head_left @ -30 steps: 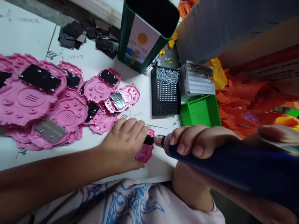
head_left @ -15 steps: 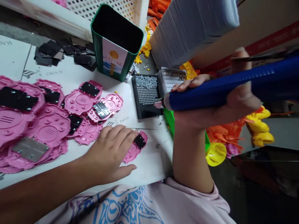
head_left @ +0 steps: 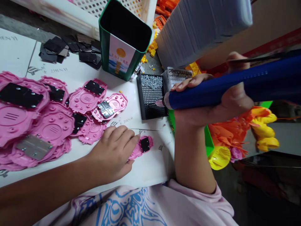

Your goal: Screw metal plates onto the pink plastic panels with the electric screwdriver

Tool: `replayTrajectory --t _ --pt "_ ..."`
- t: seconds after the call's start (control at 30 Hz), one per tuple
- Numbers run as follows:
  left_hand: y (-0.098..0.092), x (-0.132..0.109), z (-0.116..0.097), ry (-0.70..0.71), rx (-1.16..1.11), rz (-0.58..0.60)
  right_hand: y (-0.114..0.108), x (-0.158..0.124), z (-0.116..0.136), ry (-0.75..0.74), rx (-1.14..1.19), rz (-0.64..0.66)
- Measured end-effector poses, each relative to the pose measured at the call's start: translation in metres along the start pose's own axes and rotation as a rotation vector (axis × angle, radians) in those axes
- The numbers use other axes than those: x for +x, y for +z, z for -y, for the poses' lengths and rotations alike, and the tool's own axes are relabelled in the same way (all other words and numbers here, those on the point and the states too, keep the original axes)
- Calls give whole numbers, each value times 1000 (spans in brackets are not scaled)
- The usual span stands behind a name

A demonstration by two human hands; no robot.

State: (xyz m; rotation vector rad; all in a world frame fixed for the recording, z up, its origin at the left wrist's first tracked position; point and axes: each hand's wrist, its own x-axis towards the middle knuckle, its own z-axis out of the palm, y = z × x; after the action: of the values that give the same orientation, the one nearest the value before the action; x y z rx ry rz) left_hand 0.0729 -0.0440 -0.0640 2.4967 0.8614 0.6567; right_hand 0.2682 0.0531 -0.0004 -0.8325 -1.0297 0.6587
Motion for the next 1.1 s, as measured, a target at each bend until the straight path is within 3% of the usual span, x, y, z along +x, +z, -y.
replayTrajectory --t 0.23,0.43,0.67,0.83,1.1 --pt "0 -1 0 4 23 -1 -2 2 -1 -3 -75 8" --pt "1 -1 -1 0 65 10 -3 1 11 20 9 -33" --pt "4 0 -2 -18 114 -5 -30 -7 27 76 29 121" --pt "4 0 -1 -10 114 -17 -20 -2 10 -34 15 71" --pt "2 0 -1 -14 86 -3 -6 3 3 43 -92 7"
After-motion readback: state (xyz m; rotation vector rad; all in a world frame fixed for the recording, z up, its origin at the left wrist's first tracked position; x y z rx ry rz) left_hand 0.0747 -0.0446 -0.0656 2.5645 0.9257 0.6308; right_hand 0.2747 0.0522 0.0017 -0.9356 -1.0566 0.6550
